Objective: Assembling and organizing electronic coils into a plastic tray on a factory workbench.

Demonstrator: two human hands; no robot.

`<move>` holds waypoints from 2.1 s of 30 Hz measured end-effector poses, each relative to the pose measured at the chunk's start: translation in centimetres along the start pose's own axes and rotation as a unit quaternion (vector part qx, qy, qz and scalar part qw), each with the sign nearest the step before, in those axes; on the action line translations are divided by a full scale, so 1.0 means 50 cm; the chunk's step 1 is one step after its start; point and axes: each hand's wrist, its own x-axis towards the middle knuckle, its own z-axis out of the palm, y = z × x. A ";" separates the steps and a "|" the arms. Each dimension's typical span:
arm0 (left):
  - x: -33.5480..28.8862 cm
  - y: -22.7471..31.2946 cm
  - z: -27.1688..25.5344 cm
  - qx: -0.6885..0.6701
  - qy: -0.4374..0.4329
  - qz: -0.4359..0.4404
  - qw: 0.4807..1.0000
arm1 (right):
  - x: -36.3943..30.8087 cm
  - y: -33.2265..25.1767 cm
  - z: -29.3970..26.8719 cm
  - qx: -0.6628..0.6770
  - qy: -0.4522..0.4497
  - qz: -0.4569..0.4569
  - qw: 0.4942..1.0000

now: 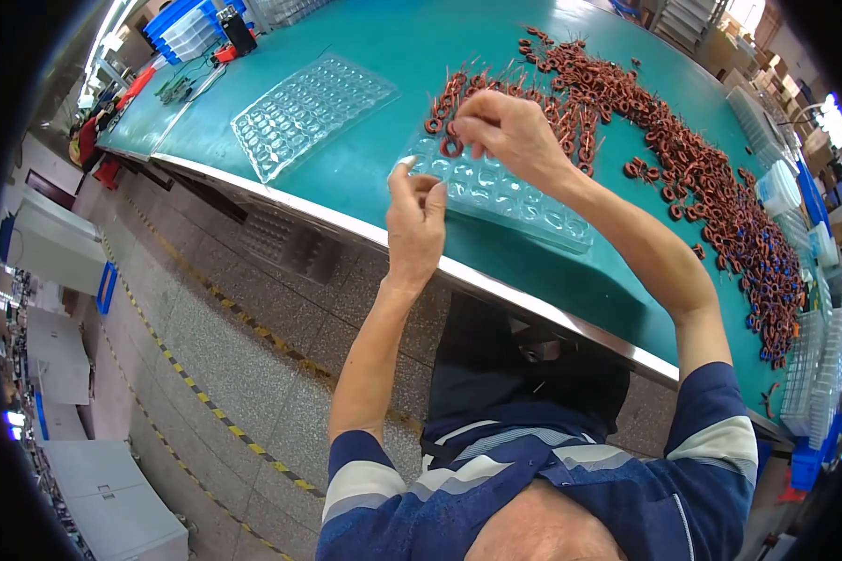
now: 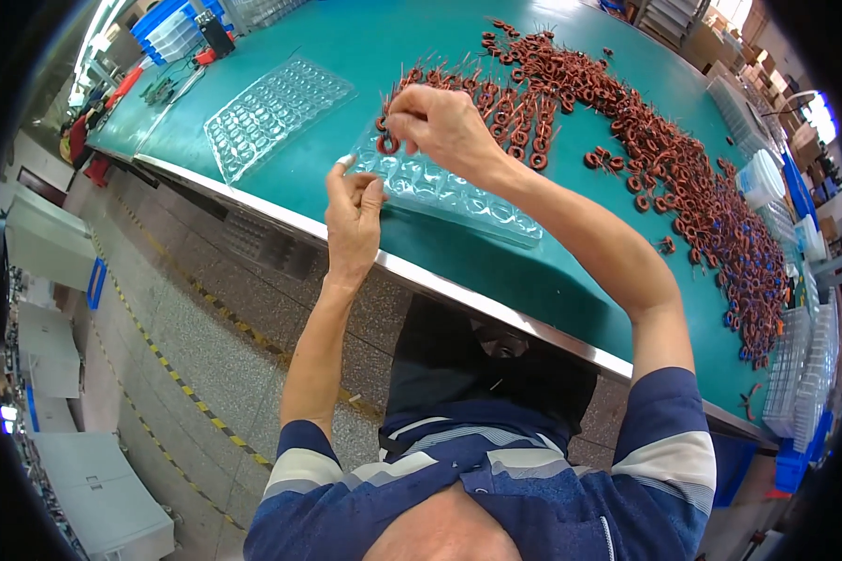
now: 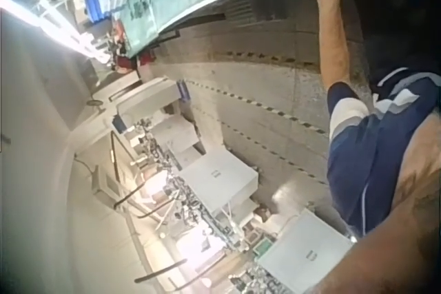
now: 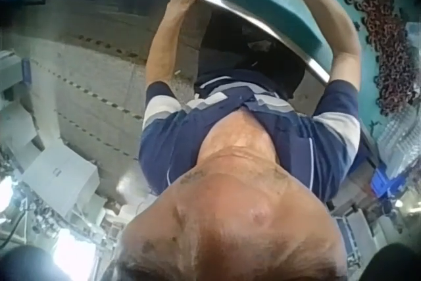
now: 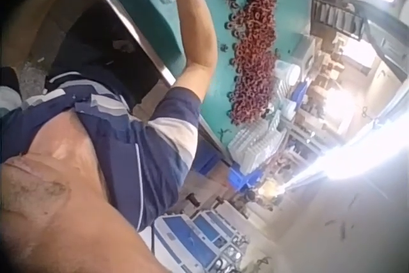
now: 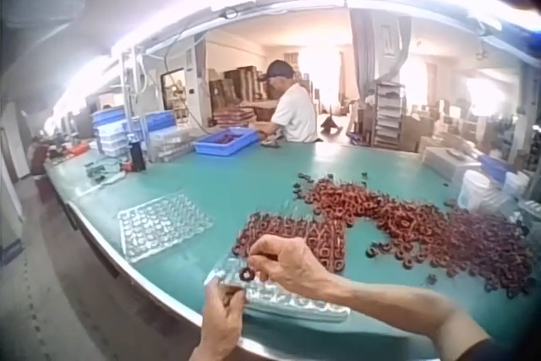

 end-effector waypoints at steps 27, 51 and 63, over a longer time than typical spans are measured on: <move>0.011 -0.015 -0.002 0.009 0.013 -0.063 0.998 | -0.323 0.226 -0.353 -0.480 0.018 0.019 0.877; -0.062 0.145 0.330 -0.309 -0.320 -0.186 0.876 | -0.391 0.049 -0.268 -0.101 0.177 0.084 0.975; -0.076 0.172 0.330 -0.342 -0.324 -0.220 0.854 | -0.400 0.034 -0.279 -0.171 0.185 0.002 0.968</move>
